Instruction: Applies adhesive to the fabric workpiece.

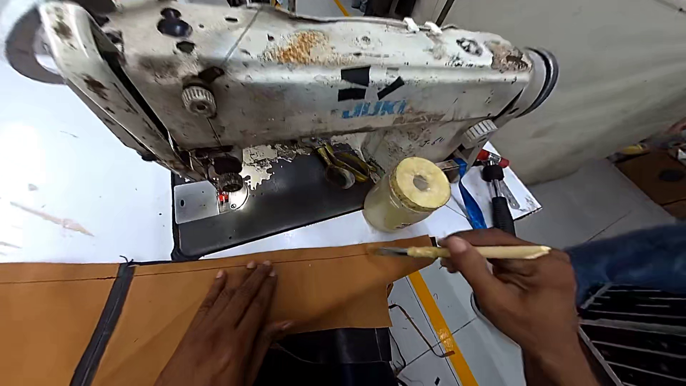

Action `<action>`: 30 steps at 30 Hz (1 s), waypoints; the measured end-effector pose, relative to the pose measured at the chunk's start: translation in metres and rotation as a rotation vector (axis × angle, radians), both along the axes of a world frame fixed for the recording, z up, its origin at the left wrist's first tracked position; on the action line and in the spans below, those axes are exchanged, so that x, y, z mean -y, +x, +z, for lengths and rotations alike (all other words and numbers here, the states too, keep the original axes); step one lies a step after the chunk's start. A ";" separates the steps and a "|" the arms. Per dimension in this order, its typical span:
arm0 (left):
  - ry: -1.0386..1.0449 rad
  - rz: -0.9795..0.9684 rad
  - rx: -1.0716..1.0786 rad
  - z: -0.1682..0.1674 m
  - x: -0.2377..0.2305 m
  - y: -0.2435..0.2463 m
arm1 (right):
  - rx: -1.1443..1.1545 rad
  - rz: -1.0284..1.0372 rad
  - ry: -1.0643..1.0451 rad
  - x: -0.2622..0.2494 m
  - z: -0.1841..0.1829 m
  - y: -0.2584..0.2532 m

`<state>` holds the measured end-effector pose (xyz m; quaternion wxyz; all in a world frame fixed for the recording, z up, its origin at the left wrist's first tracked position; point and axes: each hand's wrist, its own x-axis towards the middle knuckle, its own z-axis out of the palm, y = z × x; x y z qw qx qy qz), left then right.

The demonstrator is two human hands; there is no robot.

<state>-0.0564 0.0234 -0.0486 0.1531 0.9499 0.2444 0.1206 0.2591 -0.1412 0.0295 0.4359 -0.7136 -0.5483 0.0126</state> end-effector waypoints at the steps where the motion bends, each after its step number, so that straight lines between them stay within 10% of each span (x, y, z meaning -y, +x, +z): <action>1: 0.019 0.007 0.006 -0.004 0.000 -0.003 | 0.023 0.008 -0.008 -0.005 0.000 -0.001; 30: -0.034 0.097 0.107 -0.011 0.004 0.006 | 0.409 -0.210 -0.244 0.033 0.022 0.040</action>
